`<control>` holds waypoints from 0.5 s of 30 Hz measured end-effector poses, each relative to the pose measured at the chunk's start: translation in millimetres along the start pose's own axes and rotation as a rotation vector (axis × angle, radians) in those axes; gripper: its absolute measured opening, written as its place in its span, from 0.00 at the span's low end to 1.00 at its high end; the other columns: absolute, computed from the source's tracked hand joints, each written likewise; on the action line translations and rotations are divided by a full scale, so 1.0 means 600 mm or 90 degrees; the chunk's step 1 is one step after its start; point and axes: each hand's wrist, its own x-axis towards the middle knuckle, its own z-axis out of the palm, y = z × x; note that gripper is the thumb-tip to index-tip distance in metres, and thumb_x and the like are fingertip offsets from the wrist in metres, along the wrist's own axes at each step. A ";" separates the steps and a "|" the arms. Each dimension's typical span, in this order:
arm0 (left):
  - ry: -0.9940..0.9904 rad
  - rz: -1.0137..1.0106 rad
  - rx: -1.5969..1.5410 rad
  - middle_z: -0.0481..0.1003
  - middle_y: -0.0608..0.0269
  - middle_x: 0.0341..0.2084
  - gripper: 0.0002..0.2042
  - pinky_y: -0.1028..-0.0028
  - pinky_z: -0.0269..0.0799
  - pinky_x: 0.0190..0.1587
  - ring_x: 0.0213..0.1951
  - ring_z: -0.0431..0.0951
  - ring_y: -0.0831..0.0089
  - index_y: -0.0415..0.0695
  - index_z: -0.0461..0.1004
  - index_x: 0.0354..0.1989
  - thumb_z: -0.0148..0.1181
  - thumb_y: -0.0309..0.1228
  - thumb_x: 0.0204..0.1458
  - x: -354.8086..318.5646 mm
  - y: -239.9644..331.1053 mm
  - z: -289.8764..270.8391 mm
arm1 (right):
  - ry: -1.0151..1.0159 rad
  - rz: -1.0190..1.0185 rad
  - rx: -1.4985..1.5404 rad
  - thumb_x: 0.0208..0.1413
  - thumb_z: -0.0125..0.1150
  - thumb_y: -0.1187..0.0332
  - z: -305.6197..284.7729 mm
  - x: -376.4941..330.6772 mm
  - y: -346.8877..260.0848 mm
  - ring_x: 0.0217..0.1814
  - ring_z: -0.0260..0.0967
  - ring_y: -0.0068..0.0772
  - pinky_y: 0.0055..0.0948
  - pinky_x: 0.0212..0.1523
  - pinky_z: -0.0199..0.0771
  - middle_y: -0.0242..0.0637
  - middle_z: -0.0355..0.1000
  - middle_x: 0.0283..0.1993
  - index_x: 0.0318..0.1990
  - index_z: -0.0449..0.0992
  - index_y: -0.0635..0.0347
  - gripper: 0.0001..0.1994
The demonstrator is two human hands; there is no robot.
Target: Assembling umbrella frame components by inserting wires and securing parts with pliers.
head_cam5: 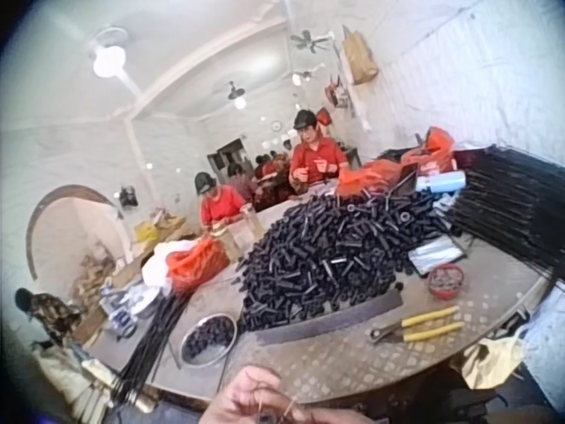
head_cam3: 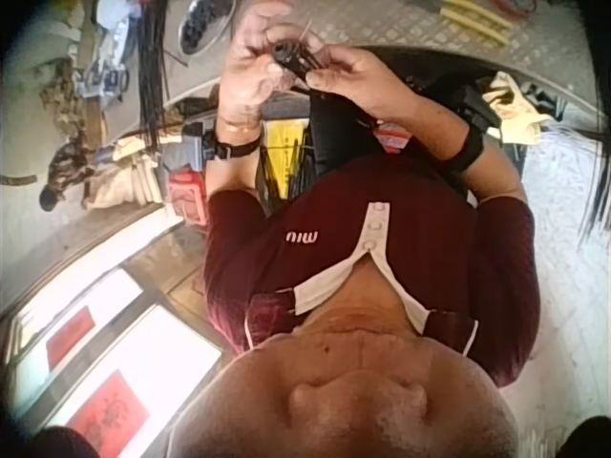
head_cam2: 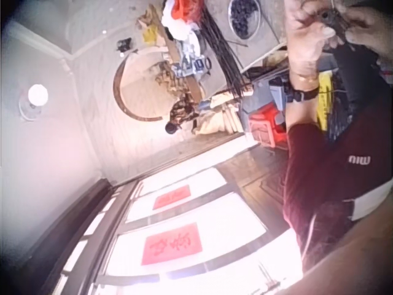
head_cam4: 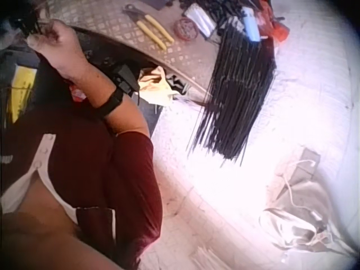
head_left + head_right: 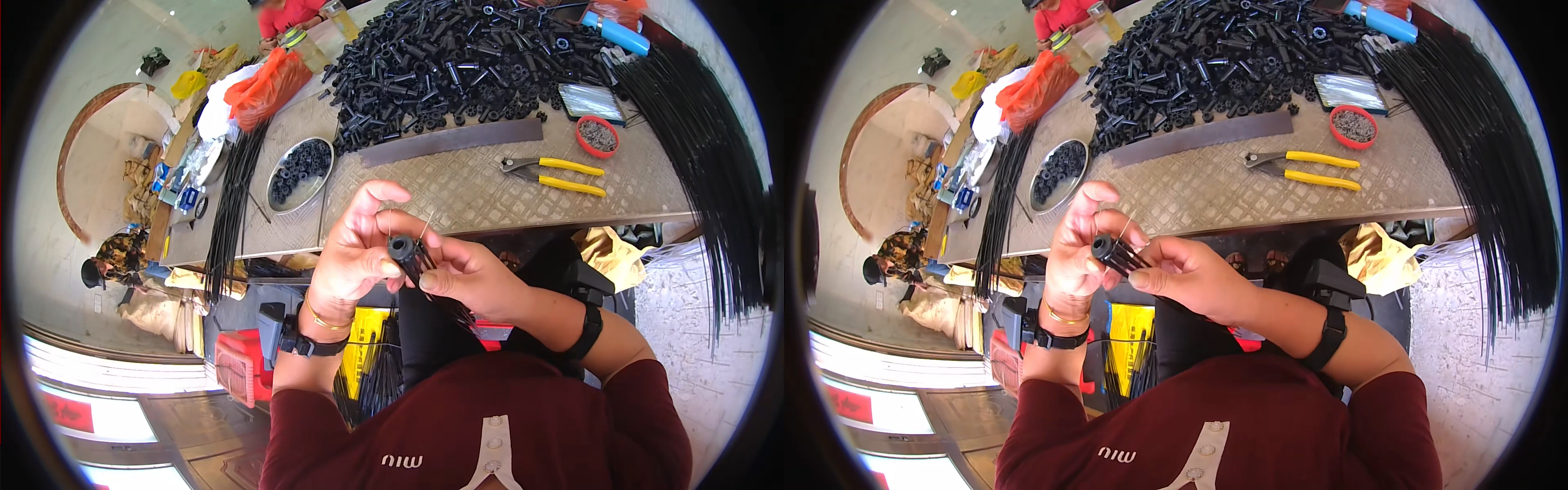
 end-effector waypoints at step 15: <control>-0.037 0.094 0.047 0.72 0.57 0.27 0.19 0.76 0.68 0.35 0.33 0.75 0.68 0.38 0.73 0.34 0.73 0.31 0.34 -0.024 -0.018 -0.003 | -0.104 -0.041 -0.305 0.50 0.65 0.65 -0.017 -0.013 -0.013 0.46 0.66 0.24 0.25 0.49 0.66 0.35 0.68 0.43 0.52 0.61 0.63 0.25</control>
